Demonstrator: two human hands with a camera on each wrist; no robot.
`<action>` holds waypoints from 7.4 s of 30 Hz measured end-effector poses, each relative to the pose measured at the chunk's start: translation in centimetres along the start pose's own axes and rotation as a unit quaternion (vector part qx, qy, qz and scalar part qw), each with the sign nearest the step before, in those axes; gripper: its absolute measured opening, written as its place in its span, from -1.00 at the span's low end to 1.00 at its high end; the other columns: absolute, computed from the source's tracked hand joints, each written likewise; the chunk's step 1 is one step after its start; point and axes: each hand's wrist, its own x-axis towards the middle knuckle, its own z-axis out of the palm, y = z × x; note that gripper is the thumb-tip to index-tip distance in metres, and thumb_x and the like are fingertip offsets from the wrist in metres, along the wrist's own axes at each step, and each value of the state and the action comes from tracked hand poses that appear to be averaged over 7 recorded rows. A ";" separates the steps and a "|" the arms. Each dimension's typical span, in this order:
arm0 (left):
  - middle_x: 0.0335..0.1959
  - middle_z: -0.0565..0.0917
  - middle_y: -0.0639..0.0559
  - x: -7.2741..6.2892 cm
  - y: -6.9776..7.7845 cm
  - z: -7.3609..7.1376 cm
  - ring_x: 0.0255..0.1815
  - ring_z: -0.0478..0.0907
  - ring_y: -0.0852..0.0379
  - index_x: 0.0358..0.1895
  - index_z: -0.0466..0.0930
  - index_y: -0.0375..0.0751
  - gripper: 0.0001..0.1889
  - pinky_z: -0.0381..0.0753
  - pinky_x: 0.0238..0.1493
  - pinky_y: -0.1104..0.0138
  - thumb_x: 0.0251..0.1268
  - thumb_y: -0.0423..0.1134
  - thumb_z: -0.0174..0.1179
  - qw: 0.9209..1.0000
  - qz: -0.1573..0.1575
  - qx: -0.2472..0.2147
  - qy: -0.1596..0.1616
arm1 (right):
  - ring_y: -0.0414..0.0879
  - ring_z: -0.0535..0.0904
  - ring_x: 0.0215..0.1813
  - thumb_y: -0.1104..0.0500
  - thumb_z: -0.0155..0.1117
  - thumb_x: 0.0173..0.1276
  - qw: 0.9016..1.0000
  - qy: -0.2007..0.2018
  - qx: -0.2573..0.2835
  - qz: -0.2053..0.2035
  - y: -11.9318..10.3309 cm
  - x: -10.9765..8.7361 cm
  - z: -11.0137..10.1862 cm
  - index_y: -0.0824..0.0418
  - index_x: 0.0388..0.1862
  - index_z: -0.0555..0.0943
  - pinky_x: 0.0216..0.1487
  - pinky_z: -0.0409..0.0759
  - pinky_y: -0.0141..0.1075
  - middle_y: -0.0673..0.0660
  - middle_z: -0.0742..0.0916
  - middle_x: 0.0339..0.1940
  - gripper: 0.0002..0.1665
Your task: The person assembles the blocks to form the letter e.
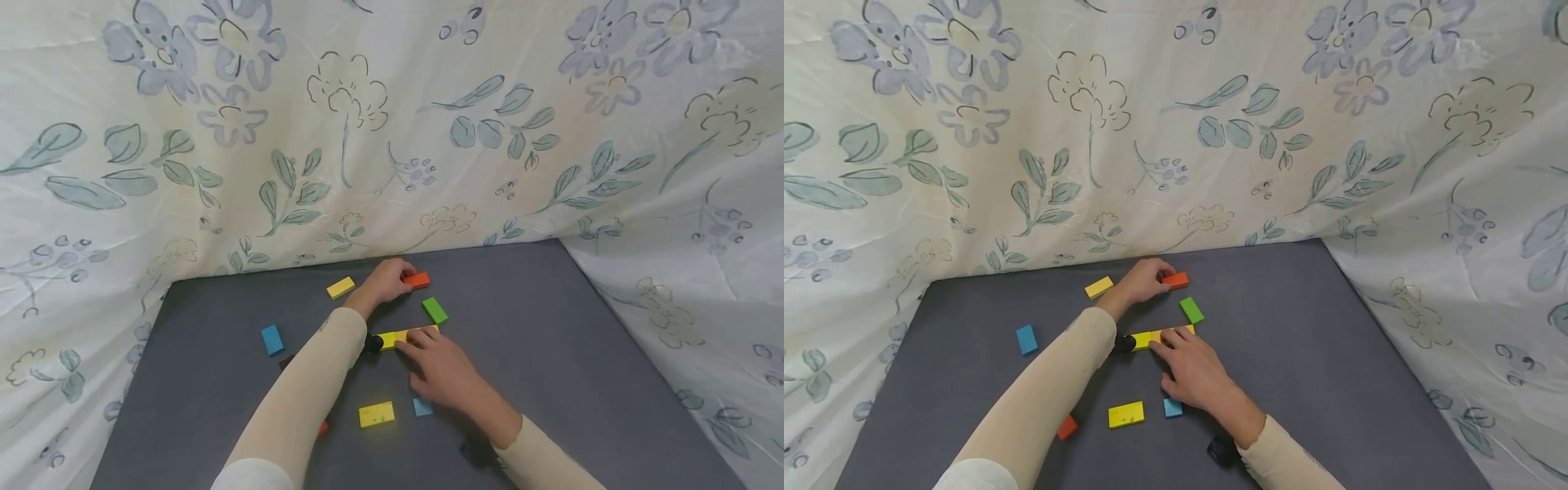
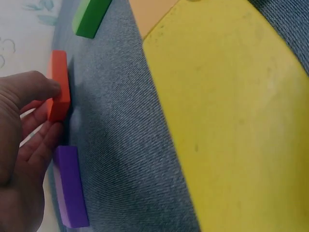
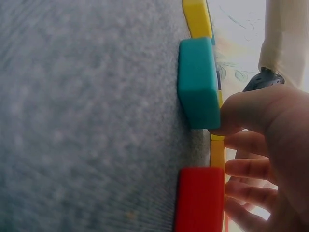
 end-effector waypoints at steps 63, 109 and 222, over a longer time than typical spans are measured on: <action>0.14 0.75 0.08 -2.6 -1.9 -0.6 0.07 0.60 0.11 0.24 0.80 -0.05 -0.65 0.57 0.26 0.19 0.44 -0.26 0.48 0.993 0.088 0.072 -0.037 | 0.00 0.46 0.38 0.06 0.49 0.36 1.000 0.012 0.015 0.016 -0.1 -0.2 1.1 -0.07 0.46 0.67 0.22 0.66 -0.05 0.02 0.62 0.30 -0.34; 0.37 0.63 -0.05 -2.9 -3.7 -2.5 0.47 0.47 -0.03 0.35 0.72 -0.11 -0.58 0.35 0.57 0.08 0.48 -0.31 0.36 0.996 0.029 0.077 0.029 | 0.01 0.49 0.34 0.05 0.55 0.36 0.999 -0.005 0.030 0.023 0.6 0.3 1.3 -0.06 0.45 0.68 0.22 0.68 0.01 0.03 0.65 0.29 -0.34; 0.27 0.70 -0.05 -5.5 -5.2 -0.2 0.28 0.62 0.02 0.36 0.71 -0.15 -0.58 0.56 0.41 0.12 0.50 -0.28 0.42 0.998 0.033 0.042 0.023 | 0.02 0.50 0.35 0.07 0.57 0.34 0.999 0.041 0.004 0.026 0.6 0.1 3.6 -0.05 0.42 0.70 0.30 0.64 0.01 0.04 0.65 0.29 -0.36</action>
